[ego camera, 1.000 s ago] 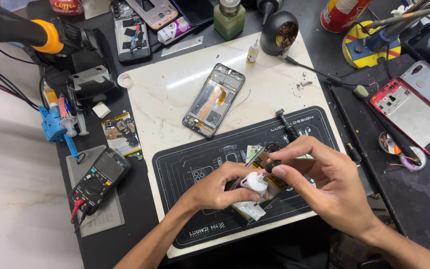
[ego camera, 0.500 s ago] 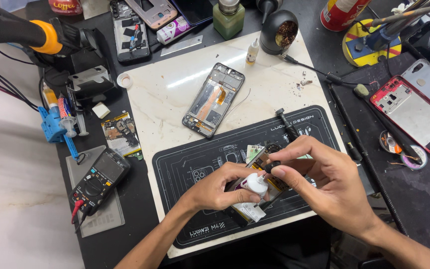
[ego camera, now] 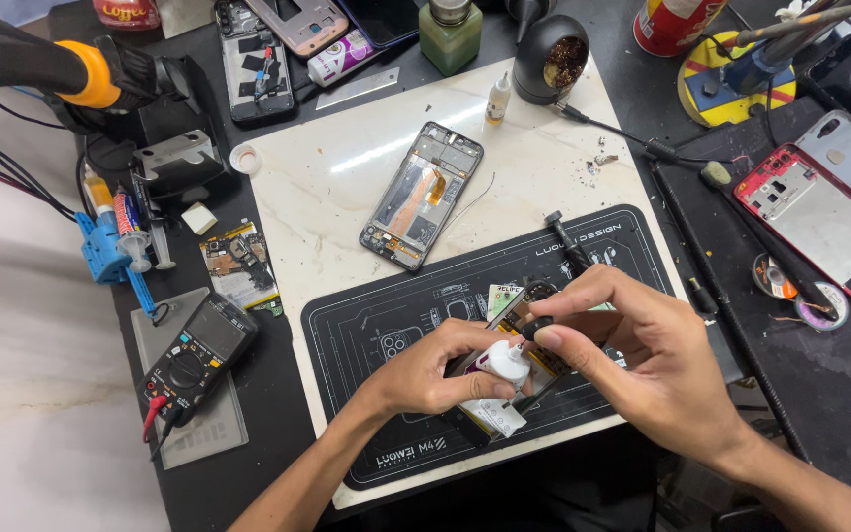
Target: The person installs a battery into a phone chassis, connects the battery ribbon cable, and then places the motherboard and a green internal component into the frame before snapping on the back cover.
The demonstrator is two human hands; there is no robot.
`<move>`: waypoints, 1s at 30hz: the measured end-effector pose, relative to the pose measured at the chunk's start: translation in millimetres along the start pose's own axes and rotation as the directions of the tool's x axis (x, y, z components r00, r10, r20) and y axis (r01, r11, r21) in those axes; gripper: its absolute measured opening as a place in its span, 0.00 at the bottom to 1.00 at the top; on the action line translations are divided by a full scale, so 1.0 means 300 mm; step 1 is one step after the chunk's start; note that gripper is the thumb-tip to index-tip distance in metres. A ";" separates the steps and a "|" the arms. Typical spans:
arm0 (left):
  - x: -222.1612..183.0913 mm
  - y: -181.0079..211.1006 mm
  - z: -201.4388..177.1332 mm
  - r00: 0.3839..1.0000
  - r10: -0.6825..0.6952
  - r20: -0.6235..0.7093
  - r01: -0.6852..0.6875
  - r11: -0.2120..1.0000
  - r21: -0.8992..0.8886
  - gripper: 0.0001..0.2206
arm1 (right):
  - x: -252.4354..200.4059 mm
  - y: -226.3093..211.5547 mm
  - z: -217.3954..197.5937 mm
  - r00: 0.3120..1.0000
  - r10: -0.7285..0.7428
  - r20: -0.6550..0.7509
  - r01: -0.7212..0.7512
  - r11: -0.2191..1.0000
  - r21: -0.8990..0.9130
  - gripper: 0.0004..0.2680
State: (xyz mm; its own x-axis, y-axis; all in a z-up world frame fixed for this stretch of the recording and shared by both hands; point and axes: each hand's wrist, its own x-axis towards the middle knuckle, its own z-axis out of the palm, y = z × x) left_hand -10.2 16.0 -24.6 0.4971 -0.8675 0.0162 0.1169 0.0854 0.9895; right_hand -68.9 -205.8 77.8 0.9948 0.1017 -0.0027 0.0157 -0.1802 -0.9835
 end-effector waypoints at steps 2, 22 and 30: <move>0.002 -0.002 0.001 1.000 0.004 0.004 -0.004 1.000 -0.014 0.14 | 0.001 -0.001 -0.001 1.000 -0.009 0.005 0.009 1.000 -0.004 0.08; 0.002 -0.030 -0.003 0.997 0.040 0.063 -0.044 0.997 0.058 0.14 | 0.012 -0.064 0.006 0.978 -0.087 0.192 0.186 0.785 -0.591 0.07; 0.005 -0.051 -0.015 0.994 -0.067 0.085 0.069 0.997 -0.021 0.13 | 0.020 -0.081 -0.027 0.911 -0.227 0.344 0.406 0.640 -0.653 0.08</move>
State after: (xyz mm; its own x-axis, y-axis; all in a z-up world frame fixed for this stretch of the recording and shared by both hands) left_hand -7.5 15.7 -40.4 0.4133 -0.9098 -0.0383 0.1693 0.0354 0.9849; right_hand -62.5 -208.8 103.1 0.8684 0.4699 0.1586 0.4792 -0.7127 -0.5122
